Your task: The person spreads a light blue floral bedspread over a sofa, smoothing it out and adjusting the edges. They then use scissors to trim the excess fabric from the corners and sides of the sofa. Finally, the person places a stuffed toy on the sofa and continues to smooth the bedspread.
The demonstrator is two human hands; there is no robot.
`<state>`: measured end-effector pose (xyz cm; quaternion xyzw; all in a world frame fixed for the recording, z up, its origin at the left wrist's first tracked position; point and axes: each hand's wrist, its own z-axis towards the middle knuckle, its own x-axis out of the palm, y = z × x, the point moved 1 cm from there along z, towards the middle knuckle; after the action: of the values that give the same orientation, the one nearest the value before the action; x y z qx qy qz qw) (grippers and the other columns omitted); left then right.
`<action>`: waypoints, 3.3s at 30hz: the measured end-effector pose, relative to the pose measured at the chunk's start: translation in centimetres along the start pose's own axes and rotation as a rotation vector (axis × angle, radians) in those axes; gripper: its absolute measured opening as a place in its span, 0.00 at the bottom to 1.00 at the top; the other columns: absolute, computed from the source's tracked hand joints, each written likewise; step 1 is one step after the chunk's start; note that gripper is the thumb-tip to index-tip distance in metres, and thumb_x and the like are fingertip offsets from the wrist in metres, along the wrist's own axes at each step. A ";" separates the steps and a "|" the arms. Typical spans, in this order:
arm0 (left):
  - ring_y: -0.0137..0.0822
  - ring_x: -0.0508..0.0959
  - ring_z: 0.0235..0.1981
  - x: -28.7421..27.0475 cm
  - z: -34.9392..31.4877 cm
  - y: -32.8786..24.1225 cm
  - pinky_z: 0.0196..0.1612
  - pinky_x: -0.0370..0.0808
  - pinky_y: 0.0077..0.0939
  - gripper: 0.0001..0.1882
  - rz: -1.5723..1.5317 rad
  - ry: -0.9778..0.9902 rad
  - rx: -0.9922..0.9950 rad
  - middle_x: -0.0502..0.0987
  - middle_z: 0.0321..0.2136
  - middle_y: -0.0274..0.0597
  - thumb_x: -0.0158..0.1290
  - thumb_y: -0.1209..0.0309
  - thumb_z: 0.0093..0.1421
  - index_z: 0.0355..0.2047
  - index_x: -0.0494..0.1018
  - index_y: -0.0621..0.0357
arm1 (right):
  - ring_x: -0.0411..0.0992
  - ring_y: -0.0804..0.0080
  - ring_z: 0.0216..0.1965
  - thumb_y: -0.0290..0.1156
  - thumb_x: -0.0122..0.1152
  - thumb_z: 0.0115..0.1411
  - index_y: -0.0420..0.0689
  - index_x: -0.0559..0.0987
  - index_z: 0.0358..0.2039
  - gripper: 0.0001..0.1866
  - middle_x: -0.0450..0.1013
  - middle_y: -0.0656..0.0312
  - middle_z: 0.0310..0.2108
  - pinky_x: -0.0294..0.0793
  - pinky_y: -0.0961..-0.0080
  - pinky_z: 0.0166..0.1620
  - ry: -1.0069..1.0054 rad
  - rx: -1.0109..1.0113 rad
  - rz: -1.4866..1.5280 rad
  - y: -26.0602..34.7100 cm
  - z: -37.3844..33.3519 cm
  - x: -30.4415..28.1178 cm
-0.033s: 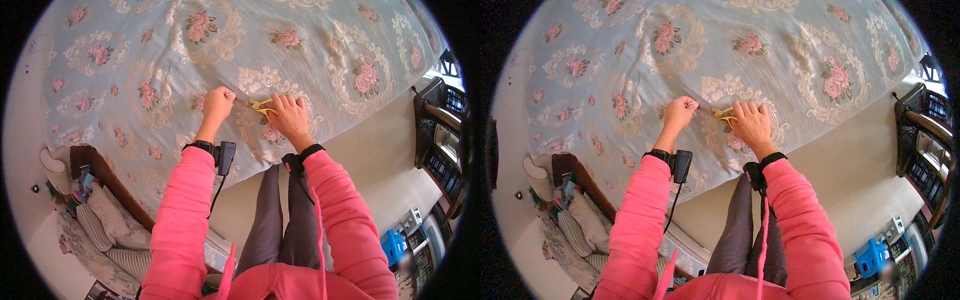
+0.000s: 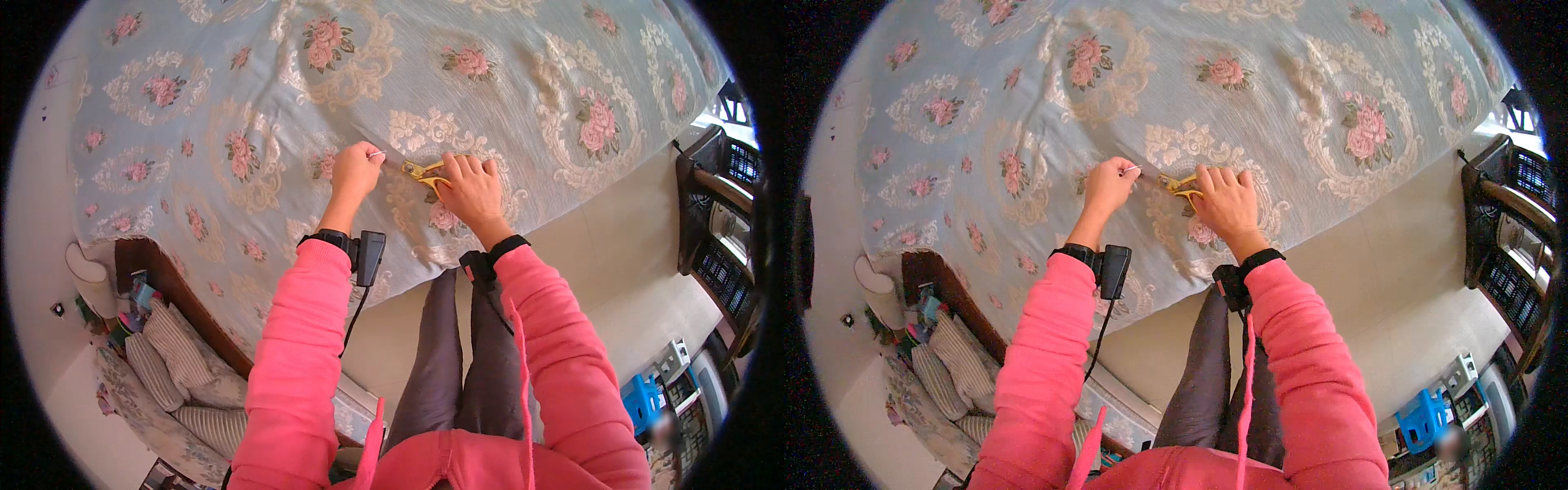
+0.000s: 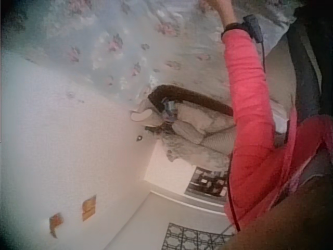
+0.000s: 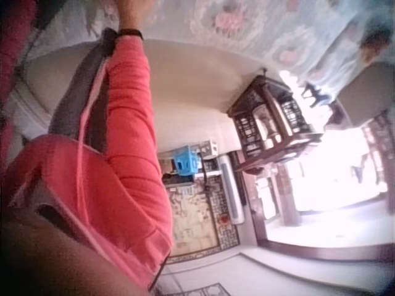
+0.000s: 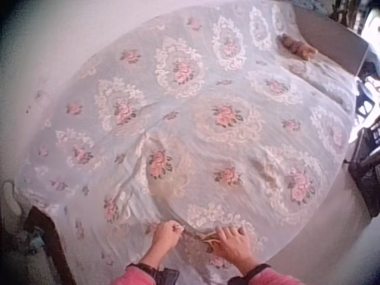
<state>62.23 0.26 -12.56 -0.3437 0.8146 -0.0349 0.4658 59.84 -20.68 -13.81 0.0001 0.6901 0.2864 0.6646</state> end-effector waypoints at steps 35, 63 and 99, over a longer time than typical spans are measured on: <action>0.24 0.72 0.32 -0.6 -11.6 8.2 0.38 0.71 0.16 0.10 -1.607 0.289 -0.272 0.72 0.31 0.33 0.49 0.75 0.56 0.40 0.69 0.62 | 0.68 0.60 0.35 0.35 0.53 0.49 0.48 0.68 0.36 0.13 0.70 0.61 0.28 0.62 0.61 0.36 0.427 0.500 0.127 -3.6 -18.6 -6.9; 0.34 0.70 0.27 0.2 -9.5 12.2 0.37 0.68 0.23 0.03 -2.002 0.028 -0.307 0.68 0.25 0.39 0.45 0.80 0.46 0.24 0.67 0.61 | 0.69 0.58 0.28 0.33 0.53 0.50 0.45 0.69 0.35 0.12 0.70 0.57 0.23 0.66 0.62 0.31 0.440 0.670 0.200 -2.3 -21.7 -7.2; 0.24 0.69 0.19 -2.0 0.7 14.7 0.24 0.65 0.20 0.10 -0.614 -0.138 -0.205 0.71 0.18 0.32 0.53 0.65 0.53 0.28 0.72 0.61 | 0.66 0.62 0.30 0.30 0.55 0.47 0.46 0.69 0.35 0.13 0.68 0.61 0.24 0.62 0.67 0.36 0.356 0.465 0.281 0.3 -18.1 -5.5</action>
<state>55.64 12.81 -17.05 -0.6198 0.6389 -0.0681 0.4506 43.77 -29.65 -9.48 0.1971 0.8356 0.2055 0.4698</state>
